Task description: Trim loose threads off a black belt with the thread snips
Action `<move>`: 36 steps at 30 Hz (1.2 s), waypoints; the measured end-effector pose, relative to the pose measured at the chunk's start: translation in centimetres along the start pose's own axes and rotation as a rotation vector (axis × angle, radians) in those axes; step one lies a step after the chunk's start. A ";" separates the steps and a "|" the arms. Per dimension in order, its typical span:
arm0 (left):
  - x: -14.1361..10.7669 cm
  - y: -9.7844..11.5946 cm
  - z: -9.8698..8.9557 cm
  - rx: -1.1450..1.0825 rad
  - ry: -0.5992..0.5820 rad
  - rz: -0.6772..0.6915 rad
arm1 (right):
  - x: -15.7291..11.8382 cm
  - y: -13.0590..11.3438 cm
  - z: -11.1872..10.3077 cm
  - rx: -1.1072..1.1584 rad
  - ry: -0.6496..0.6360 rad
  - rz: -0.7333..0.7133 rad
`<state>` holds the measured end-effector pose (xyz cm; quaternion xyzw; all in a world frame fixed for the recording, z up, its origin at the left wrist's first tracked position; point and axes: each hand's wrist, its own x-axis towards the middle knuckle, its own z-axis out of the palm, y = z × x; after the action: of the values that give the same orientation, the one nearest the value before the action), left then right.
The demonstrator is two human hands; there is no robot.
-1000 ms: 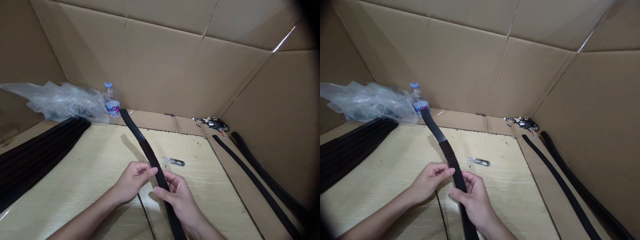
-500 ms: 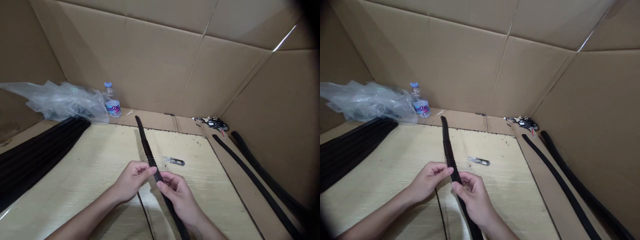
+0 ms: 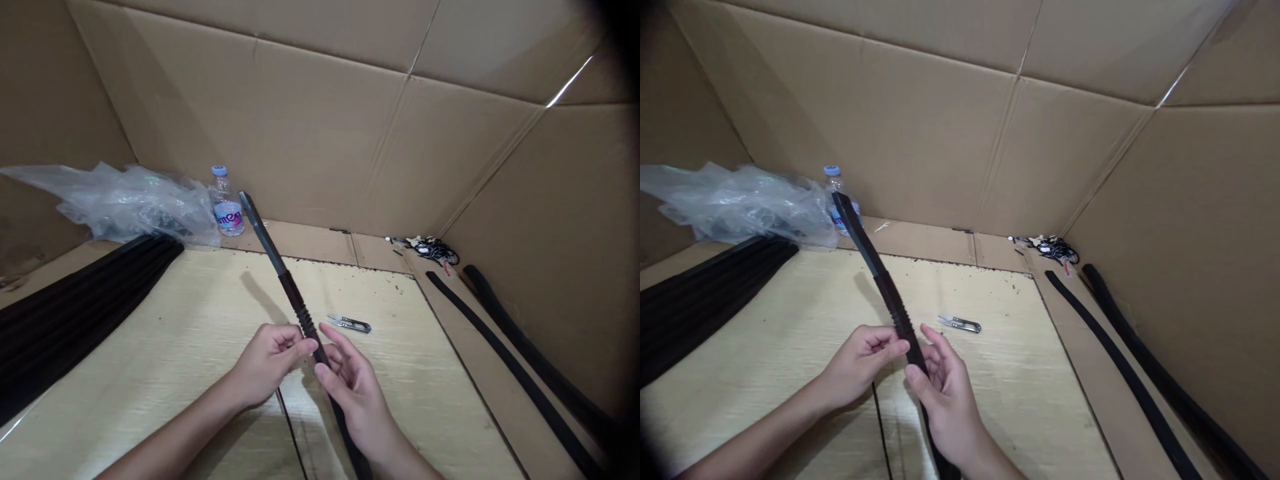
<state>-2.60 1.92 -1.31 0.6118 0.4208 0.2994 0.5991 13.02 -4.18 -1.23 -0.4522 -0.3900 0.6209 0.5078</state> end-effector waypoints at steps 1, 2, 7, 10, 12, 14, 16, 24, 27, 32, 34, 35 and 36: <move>0.0 0.1 0.0 0.017 0.006 0.002 | 0.0 0.0 0.0 -0.011 -0.002 -0.006; -0.1 0.2 0.0 0.029 0.004 0.003 | 0.1 0.0 0.0 -0.015 -0.005 -0.011; -0.2 0.8 -0.1 -0.034 -0.085 -0.011 | 0.0 0.0 0.1 0.042 -0.046 0.061; -0.1 0.7 0.0 -0.005 -0.045 -0.012 | -0.2 -0.1 0.1 0.076 -0.048 0.075; -0.1 0.5 0.0 -0.020 -0.040 -0.012 | -0.2 -0.2 0.1 0.067 -0.035 0.057; 0.0 0.4 -0.1 -0.013 -0.039 -0.008 | -0.1 -0.3 0.0 0.050 -0.027 0.048; -0.1 0.5 -0.2 0.029 -0.033 -0.001 | -0.1 -0.2 -0.1 0.049 -0.025 0.062; -0.2 0.6 -0.6 0.040 -0.077 0.023 | -0.2 -0.3 0.3 0.135 -0.062 0.041; -0.2 0.4 -0.6 0.052 -0.066 0.020 | -0.3 -0.5 0.3 0.165 -0.123 0.050; -0.2 0.6 -0.2 -0.044 -0.036 0.018 | -0.4 -0.5 -0.1 0.057 -0.068 -0.009; -0.3 0.8 0.0 -0.070 -0.056 0.031 | -0.4 -0.4 -0.1 0.043 -0.048 -0.024; -0.3 0.8 0.0 -0.050 -0.055 0.035 | -0.3 -0.4 -0.1 0.045 -0.043 -0.026; -0.3 0.9 0.0 -0.012 -0.042 0.038 | -0.3 -0.4 0.0 0.047 -0.041 -0.020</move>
<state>-2.62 1.68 -0.40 0.6222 0.3945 0.3003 0.6059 13.19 -4.44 -0.81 -0.4235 -0.3902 0.6339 0.5163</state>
